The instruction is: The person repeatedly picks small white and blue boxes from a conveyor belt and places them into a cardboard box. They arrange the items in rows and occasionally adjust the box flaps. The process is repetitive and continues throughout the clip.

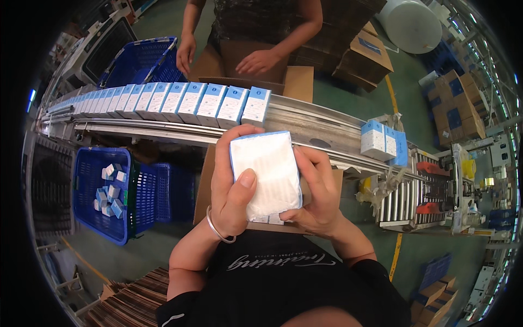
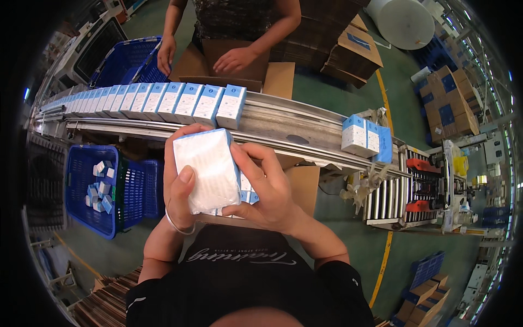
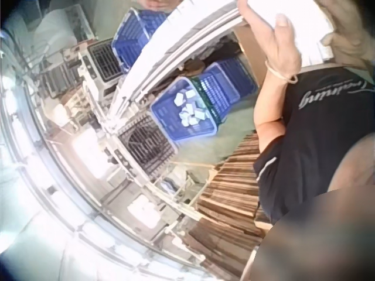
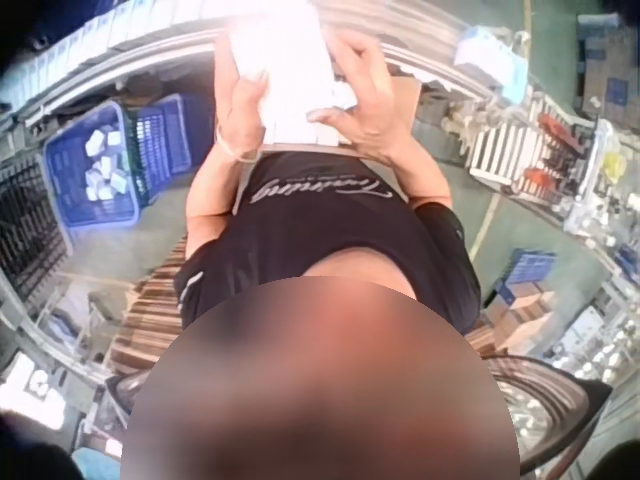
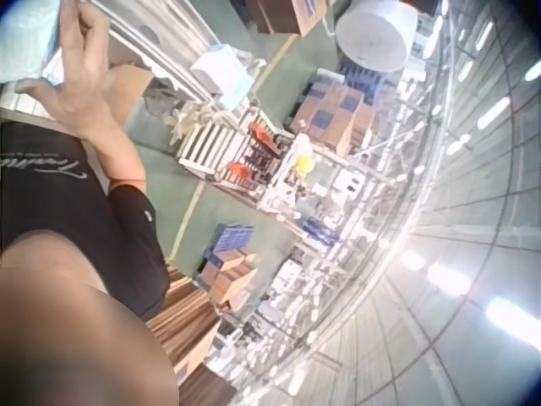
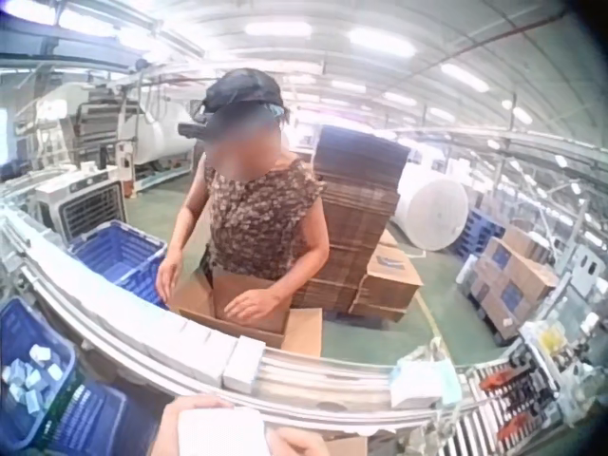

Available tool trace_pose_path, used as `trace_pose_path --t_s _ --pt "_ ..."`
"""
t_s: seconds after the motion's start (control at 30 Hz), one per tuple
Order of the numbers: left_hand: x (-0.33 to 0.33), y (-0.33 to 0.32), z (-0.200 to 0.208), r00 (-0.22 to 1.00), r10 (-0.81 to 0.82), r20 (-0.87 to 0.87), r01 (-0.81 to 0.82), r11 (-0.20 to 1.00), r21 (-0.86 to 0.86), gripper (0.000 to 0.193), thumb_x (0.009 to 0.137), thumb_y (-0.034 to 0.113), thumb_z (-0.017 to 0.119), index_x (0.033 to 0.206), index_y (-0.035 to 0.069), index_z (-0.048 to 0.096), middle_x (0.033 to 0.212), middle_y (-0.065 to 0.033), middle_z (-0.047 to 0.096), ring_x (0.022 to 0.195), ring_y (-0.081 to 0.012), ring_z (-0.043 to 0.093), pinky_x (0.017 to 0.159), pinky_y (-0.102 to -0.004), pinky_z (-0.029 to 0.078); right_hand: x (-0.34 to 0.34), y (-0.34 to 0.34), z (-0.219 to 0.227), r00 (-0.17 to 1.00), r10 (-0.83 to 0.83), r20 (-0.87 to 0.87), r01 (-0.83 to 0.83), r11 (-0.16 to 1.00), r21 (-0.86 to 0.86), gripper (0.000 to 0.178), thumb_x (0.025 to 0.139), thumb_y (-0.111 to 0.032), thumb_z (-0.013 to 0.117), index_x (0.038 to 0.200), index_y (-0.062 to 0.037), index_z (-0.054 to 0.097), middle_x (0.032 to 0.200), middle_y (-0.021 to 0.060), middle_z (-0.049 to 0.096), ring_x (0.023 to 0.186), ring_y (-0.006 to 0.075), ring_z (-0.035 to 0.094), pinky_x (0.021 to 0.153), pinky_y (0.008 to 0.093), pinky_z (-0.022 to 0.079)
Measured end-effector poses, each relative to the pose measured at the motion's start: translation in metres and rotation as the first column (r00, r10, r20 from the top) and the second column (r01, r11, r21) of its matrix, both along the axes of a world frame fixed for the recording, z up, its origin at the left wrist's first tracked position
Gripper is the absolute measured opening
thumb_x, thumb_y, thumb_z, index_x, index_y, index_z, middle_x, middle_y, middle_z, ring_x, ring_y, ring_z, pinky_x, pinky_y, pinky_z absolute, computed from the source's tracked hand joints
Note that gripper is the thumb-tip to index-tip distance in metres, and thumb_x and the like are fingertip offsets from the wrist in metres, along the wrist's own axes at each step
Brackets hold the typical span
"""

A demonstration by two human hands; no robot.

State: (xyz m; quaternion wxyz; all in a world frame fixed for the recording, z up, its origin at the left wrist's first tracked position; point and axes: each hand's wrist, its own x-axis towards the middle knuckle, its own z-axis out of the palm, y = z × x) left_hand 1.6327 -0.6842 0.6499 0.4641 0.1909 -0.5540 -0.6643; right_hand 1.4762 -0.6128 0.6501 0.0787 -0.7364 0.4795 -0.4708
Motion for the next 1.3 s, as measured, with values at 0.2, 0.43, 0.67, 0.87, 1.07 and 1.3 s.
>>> trace_pose_path --t_s 0.2,0.43,0.67,0.87,1.07,1.3 --pt "0.003 -0.004 0.013 0.999 0.001 0.045 0.002 0.997 -0.072 0.062 0.089 0.035 0.037 0.137 -0.003 0.024 0.122 -0.0181 0.041 0.111 -0.0238 0.045 0.092 -0.0342 0.038 0.006 -0.002 0.008 1.000 -0.029 -0.010 0.028 0.999 -0.043 0.079 0.074 -0.043 0.068 0.130 0.0072 0.042 0.116 0.0200 0.045 0.099 0.0272 0.053 0.080 0.0328 0.048" --pt "-0.006 -0.015 0.007 0.899 0.383 0.213 -0.242 0.839 -0.487 0.067 0.096 0.048 0.028 0.132 -0.008 0.039 0.119 -0.0194 0.046 0.104 -0.0279 0.047 0.092 -0.0373 0.036 0.007 -0.006 0.004 0.974 -0.199 0.111 0.208 0.976 -0.071 0.073 0.078 -0.039 0.066 0.130 0.0063 0.043 0.117 0.0185 0.045 0.100 0.0250 0.051 0.082 0.0314 0.046" --pt "-0.011 -0.003 0.001 0.869 0.458 0.185 -0.206 0.677 -0.707 0.081 0.087 0.052 0.052 0.135 -0.009 0.032 0.130 -0.0256 0.042 0.114 -0.0346 0.045 0.094 -0.0412 0.037 0.005 -0.009 0.006 0.948 -0.267 0.174 0.296 0.941 -0.166 0.074 0.078 -0.042 0.065 0.128 0.0083 0.043 0.116 0.0183 0.046 0.100 0.0244 0.051 0.082 0.0315 0.046" --pt "-0.010 -0.007 0.002 0.832 0.530 0.165 -0.217 0.583 -0.783 0.078 0.086 0.054 0.049 0.135 -0.005 0.037 0.131 -0.0241 0.043 0.112 -0.0347 0.047 0.092 -0.0417 0.038 0.007 -0.005 0.013 0.949 -0.282 0.141 0.302 0.941 -0.150 0.076 0.081 -0.045 0.062 0.129 0.0088 0.041 0.118 0.0192 0.044 0.102 0.0246 0.051 0.082 0.0315 0.047" --pt "-0.013 -0.006 0.001 0.822 0.549 0.152 -0.245 0.582 -0.776 0.077 0.084 0.054 0.050 0.132 -0.005 0.042 0.129 -0.0233 0.045 0.111 -0.0347 0.048 0.092 -0.0413 0.039 0.007 -0.005 0.016 0.954 -0.269 0.132 0.286 0.949 -0.133 0.076 0.082 -0.045 0.062 0.131 0.0085 0.038 0.119 0.0193 0.042 0.105 0.0254 0.049 0.082 0.0318 0.048" --pt "-0.006 -0.013 0.012 0.859 0.487 0.159 -0.211 0.620 -0.755 0.072 0.084 0.052 0.052 0.130 -0.003 0.046 0.127 -0.0226 0.048 0.110 -0.0342 0.050 0.093 -0.0406 0.040 0.006 -0.002 0.010 0.950 -0.192 0.245 0.211 0.976 -0.055 0.095 0.070 -0.051 0.071 0.134 0.0075 0.031 0.126 0.0211 0.038 0.113 0.0302 0.047 0.092 0.0358 0.044"
